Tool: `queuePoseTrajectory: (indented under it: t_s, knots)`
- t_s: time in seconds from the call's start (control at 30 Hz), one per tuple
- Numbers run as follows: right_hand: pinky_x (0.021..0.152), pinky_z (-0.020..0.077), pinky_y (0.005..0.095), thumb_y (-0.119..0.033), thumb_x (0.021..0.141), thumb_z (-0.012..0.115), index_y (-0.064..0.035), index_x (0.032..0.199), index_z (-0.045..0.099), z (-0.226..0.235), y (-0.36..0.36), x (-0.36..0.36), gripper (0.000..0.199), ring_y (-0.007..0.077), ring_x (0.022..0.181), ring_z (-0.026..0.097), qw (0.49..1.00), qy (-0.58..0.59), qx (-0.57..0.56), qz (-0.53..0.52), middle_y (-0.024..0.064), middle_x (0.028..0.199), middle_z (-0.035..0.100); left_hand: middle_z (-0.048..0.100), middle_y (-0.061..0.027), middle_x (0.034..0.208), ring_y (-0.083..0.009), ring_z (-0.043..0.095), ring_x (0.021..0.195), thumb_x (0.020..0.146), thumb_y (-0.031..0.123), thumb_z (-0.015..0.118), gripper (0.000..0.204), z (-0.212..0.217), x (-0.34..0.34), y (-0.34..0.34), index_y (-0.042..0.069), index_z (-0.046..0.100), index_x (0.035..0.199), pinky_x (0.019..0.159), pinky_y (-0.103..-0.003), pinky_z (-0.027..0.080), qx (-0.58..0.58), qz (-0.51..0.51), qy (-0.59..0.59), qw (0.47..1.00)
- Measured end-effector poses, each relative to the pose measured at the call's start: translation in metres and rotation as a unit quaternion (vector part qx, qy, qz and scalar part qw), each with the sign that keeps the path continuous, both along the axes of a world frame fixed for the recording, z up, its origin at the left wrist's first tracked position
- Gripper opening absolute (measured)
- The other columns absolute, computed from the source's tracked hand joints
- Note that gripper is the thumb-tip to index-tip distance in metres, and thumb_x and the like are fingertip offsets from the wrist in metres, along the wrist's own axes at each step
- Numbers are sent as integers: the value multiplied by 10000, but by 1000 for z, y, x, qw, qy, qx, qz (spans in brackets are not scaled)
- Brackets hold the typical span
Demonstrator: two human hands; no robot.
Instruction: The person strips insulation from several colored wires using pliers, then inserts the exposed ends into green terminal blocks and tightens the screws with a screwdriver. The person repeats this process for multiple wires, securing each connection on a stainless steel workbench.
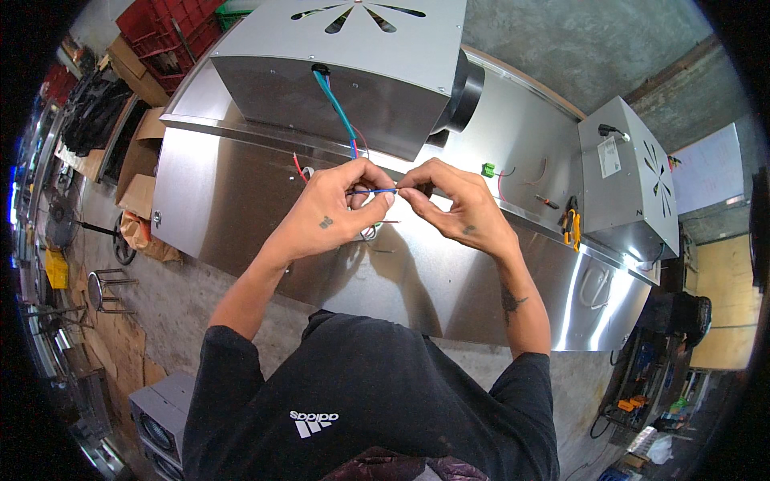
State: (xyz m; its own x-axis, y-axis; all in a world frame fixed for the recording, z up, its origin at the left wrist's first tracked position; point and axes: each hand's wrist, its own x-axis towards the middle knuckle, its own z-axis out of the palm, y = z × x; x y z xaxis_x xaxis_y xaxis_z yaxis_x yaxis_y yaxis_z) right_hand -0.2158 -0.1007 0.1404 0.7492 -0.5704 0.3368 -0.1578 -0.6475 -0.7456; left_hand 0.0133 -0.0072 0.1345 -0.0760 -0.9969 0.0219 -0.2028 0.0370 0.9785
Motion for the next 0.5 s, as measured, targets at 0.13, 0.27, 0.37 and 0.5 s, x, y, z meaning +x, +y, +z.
queuePoseTrajectory:
  t_s: [0.13,0.27,0.37,0.5]
  knots:
    - [761,597,362,-71,960,804,-39,1108,747,2,3,1,162,194,894,731,999,10,-46,-9,89,1004,752,643,26,811,-35,530,721,1001,145,780,177,9,-10,6,-2,747,1093,637,-240,439,-62,43,-94,993]
    - [789,570,396,-37,935,801,-44,1108,701,2,4,1,200,243,911,702,985,39,-166,-21,101,991,705,608,24,746,-49,473,673,983,153,794,168,6,-15,4,8,759,1062,599,-255,400,-111,66,-123,984]
    - [806,555,414,-27,918,802,-47,1101,683,-1,10,3,219,270,918,683,979,29,-199,-34,101,977,686,663,-35,799,-97,558,684,959,124,809,193,2,-16,5,-4,749,1090,607,-282,448,-144,73,-158,974]
    - [731,545,388,-43,942,789,-32,1088,690,-1,12,1,177,243,864,682,987,24,-151,-44,97,971,687,730,-105,995,-225,622,799,938,92,812,220,-17,-22,0,-11,716,1107,738,-386,508,-331,89,-196,919]
